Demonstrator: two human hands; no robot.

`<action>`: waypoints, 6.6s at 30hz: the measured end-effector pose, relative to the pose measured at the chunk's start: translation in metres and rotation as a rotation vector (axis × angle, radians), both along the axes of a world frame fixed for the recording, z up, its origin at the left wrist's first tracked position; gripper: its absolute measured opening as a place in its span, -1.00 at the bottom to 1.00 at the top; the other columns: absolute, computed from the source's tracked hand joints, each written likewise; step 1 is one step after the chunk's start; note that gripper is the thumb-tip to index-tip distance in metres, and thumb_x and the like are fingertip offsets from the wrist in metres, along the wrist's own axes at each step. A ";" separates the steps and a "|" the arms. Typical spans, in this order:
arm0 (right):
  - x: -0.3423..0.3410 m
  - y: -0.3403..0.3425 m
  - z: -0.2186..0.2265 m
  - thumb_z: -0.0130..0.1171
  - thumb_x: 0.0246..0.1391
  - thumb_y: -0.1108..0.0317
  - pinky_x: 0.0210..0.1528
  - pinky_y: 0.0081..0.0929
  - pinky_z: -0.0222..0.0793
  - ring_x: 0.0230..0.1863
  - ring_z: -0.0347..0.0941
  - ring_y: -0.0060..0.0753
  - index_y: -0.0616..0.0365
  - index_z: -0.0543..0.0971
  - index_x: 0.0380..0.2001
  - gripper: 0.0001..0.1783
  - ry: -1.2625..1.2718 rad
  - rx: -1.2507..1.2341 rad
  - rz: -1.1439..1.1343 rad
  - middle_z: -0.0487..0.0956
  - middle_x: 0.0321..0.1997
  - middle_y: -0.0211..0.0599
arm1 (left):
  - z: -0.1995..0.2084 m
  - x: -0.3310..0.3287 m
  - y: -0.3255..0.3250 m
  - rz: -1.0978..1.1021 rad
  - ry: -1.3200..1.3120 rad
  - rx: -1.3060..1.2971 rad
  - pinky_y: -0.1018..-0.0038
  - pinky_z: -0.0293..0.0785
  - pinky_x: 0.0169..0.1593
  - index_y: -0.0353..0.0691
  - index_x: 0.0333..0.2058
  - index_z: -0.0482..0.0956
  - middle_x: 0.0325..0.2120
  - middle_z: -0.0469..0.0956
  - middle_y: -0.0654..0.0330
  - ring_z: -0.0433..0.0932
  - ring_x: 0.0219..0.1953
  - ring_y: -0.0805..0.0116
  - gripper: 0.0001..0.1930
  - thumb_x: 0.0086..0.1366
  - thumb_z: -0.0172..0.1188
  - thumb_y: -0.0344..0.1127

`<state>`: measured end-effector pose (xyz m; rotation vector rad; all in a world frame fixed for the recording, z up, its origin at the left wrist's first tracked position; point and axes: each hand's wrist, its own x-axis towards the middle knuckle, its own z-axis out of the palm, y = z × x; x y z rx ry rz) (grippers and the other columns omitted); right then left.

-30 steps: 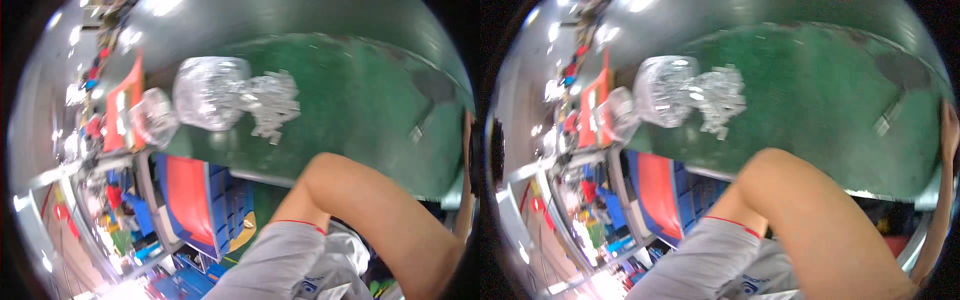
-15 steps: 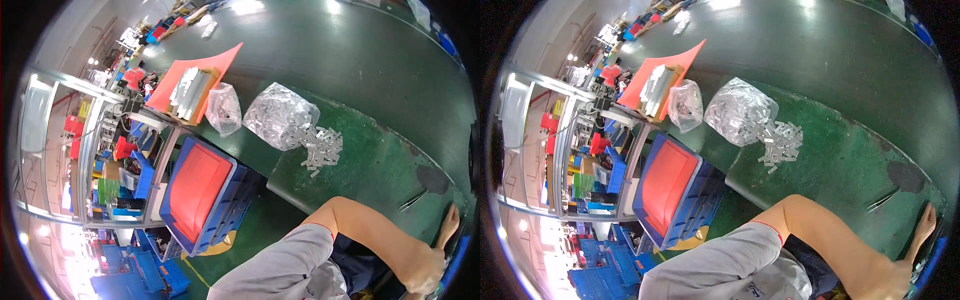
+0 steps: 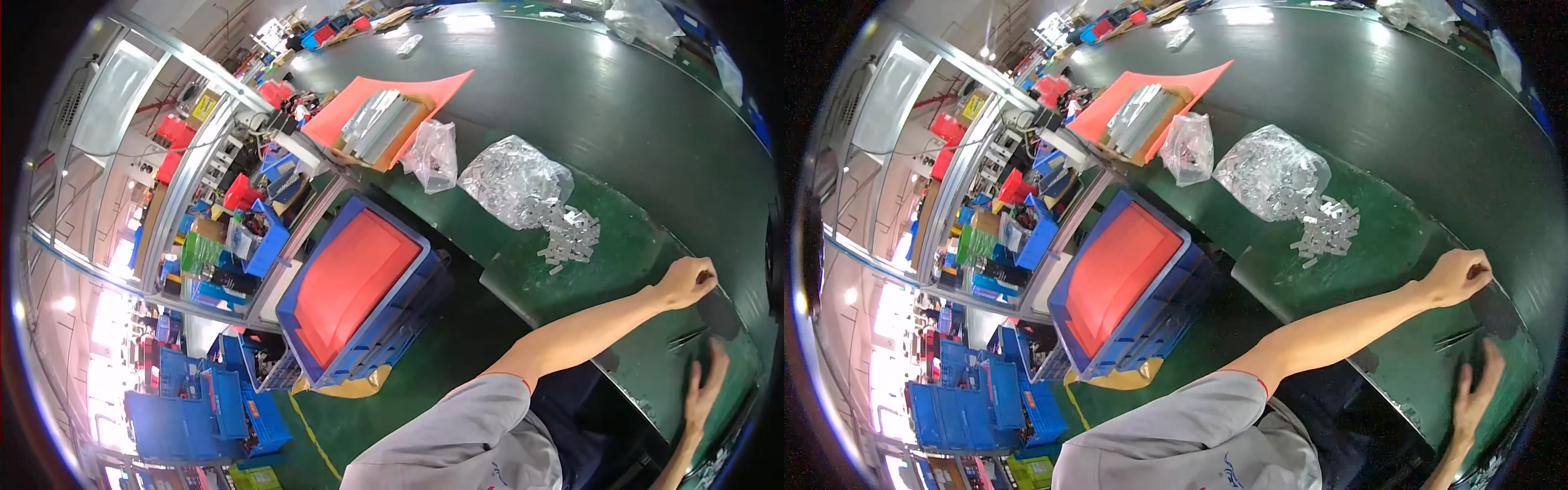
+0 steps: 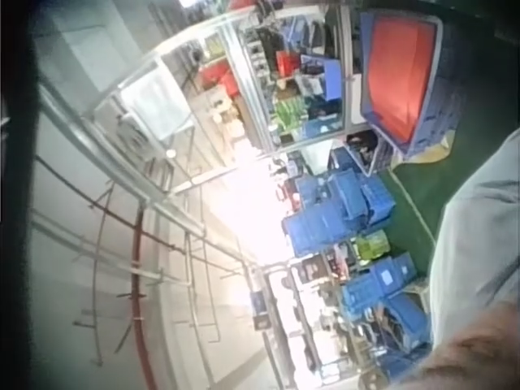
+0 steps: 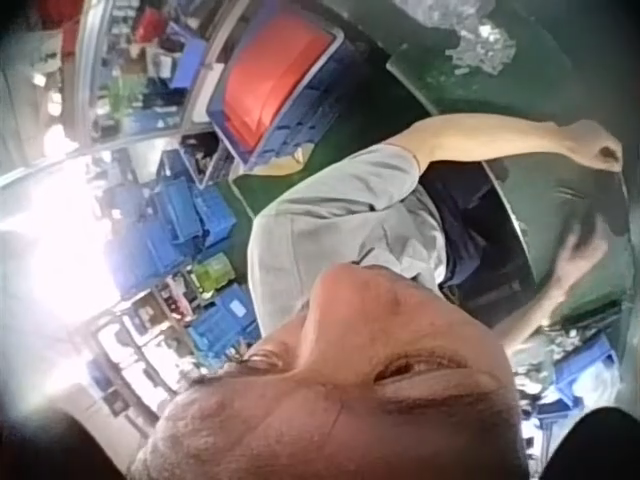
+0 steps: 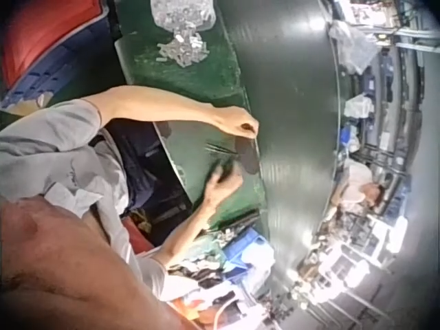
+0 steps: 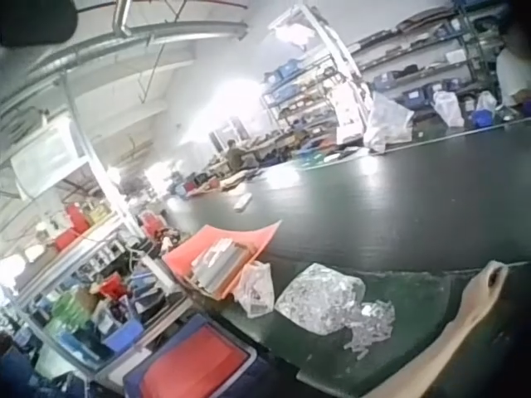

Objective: Assembling small mechanical or electronic components at a factory workstation.

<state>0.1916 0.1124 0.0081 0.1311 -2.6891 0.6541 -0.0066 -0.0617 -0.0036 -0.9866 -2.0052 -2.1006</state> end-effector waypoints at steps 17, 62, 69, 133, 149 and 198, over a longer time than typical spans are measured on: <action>-0.020 -0.080 0.033 0.19 0.09 0.53 0.08 -0.06 0.32 -0.01 0.37 0.09 0.24 0.56 0.01 -0.64 0.091 0.051 -0.028 0.47 -0.03 -0.02 | 0.007 0.008 -0.005 -0.108 -0.019 -0.142 0.43 0.43 -0.33 -0.32 -0.23 0.59 -0.48 0.60 0.15 0.48 -0.48 0.40 -0.87 0.36 0.24 -0.37; -0.089 -0.029 -0.005 0.14 0.33 0.35 -0.10 -0.16 0.51 -0.17 0.62 0.11 0.27 0.43 0.00 -0.72 0.440 -0.673 -0.481 0.63 -0.21 0.05 | 0.000 -0.001 -0.007 -0.086 0.074 -0.383 0.45 0.43 -0.33 -0.39 -0.21 0.63 -0.46 0.60 0.17 0.46 -0.49 0.44 -0.85 0.42 0.21 -0.38; -0.087 -0.023 -0.001 0.14 0.34 0.29 -0.16 -0.20 0.49 -0.25 0.62 -0.07 0.27 0.48 0.00 -0.71 0.283 -0.786 -0.520 0.63 -0.29 -0.03 | 0.006 0.003 -0.006 -0.063 0.055 -0.416 0.45 0.43 -0.33 -0.39 -0.20 0.63 -0.46 0.60 0.17 0.43 -0.48 0.43 -0.84 0.41 0.22 -0.38; -0.126 0.000 -0.004 0.07 0.44 0.10 -0.35 -0.48 0.25 -0.43 0.29 -0.64 0.20 0.49 0.04 -0.63 0.202 -1.089 -0.414 0.40 -0.51 -0.45 | 0.013 0.015 -0.003 -0.059 0.073 -0.554 0.49 0.27 -0.43 -0.41 -0.21 0.63 -0.50 0.50 0.24 0.27 -0.53 0.50 -0.88 0.38 0.24 -0.45; -0.127 0.000 -0.001 0.08 0.43 0.13 -0.41 -0.46 0.17 -0.48 0.18 -0.67 0.22 0.51 0.00 -0.65 0.206 -1.065 -0.415 0.34 -0.56 -0.47 | 0.012 0.015 0.000 -0.068 0.090 -0.528 0.50 0.25 -0.45 -0.39 -0.21 0.64 -0.51 0.50 0.25 0.26 -0.55 0.50 -0.89 0.37 0.24 -0.45; -0.122 -0.013 0.005 0.00 0.46 0.36 0.14 -0.33 0.45 0.18 0.56 -0.28 0.22 0.30 0.02 -0.78 0.060 -0.966 -0.040 0.61 0.03 -0.10 | 0.012 0.017 -0.001 -0.063 0.090 -0.517 0.49 0.27 -0.42 -0.42 -0.18 0.62 -0.45 0.54 0.23 0.26 -0.54 0.49 -0.85 0.41 0.22 -0.42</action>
